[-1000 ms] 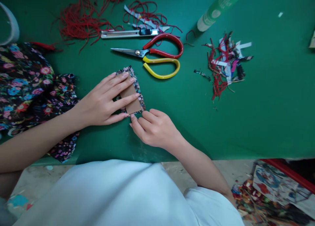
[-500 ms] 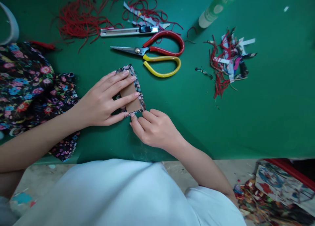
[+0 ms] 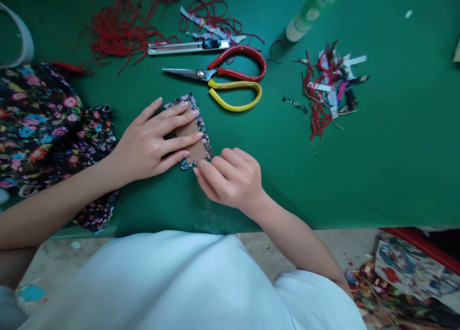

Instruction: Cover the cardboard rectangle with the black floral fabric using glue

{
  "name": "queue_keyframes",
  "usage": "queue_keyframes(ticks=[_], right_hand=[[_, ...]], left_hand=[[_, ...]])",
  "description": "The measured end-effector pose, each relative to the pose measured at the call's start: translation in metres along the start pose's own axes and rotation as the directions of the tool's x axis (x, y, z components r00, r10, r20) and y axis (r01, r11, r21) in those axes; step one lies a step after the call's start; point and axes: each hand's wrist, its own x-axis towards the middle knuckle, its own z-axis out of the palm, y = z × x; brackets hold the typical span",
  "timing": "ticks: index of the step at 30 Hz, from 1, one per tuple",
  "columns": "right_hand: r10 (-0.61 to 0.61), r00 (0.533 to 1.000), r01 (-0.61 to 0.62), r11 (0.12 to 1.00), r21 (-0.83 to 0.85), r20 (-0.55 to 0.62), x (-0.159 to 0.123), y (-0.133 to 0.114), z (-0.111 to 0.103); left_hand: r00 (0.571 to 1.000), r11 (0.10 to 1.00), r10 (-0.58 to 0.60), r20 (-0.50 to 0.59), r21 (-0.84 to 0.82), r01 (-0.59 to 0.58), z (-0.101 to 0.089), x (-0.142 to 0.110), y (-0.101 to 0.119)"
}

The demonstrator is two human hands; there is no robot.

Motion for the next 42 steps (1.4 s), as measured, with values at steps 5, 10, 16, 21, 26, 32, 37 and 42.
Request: queue_keyframes(ticks=[5, 10, 16, 21, 26, 32, 37, 42], right_hand=[[0.362, 0.928, -0.355, 0.931, -0.089, 0.088, 0.006, 0.005, 0.006], [0.411, 0.882, -0.373, 0.908, -0.189, 0.23, 0.018, 0.003, 0.011], [0.444, 0.881, -0.431, 0.895, -0.112, 0.165, 0.04, 0.018, 0.029], [0.474, 0.871, -0.459, 0.879, -0.131, 0.129, 0.055, 0.022, 0.045], [0.445, 0.883, -0.42, 0.891, -0.17, 0.149, 0.055, 0.016, 0.046], [0.418, 0.901, -0.418, 0.908, -0.026, 0.121, 0.053, 0.019, 0.044], [0.43, 0.895, -0.426, 0.903, -0.058, 0.121, 0.054, 0.02, 0.046], [0.435, 0.89, -0.423, 0.9, -0.108, 0.138, 0.054, 0.021, 0.05]], left_hand=[[0.998, 0.999, 0.039, -0.053, -0.004, -0.039, 0.005, 0.0, -0.007], [0.991, 0.991, -0.122, -0.055, -0.07, 0.118, 0.002, -0.001, -0.006], [0.921, 0.927, -0.364, -0.138, -0.148, 0.344, 0.005, -0.003, -0.005], [0.884, 0.903, -0.427, -0.189, -0.133, 0.408, 0.006, -0.002, -0.002], [0.861, 0.889, -0.457, -0.223, -0.077, 0.451, 0.002, 0.0, -0.002], [0.868, 0.887, -0.462, -0.184, -0.113, 0.448, -0.003, 0.002, -0.003], [0.873, 0.888, -0.459, -0.164, -0.111, 0.446, -0.005, 0.002, -0.003], [0.878, 0.894, -0.448, -0.167, -0.094, 0.438, -0.004, 0.002, -0.002]])
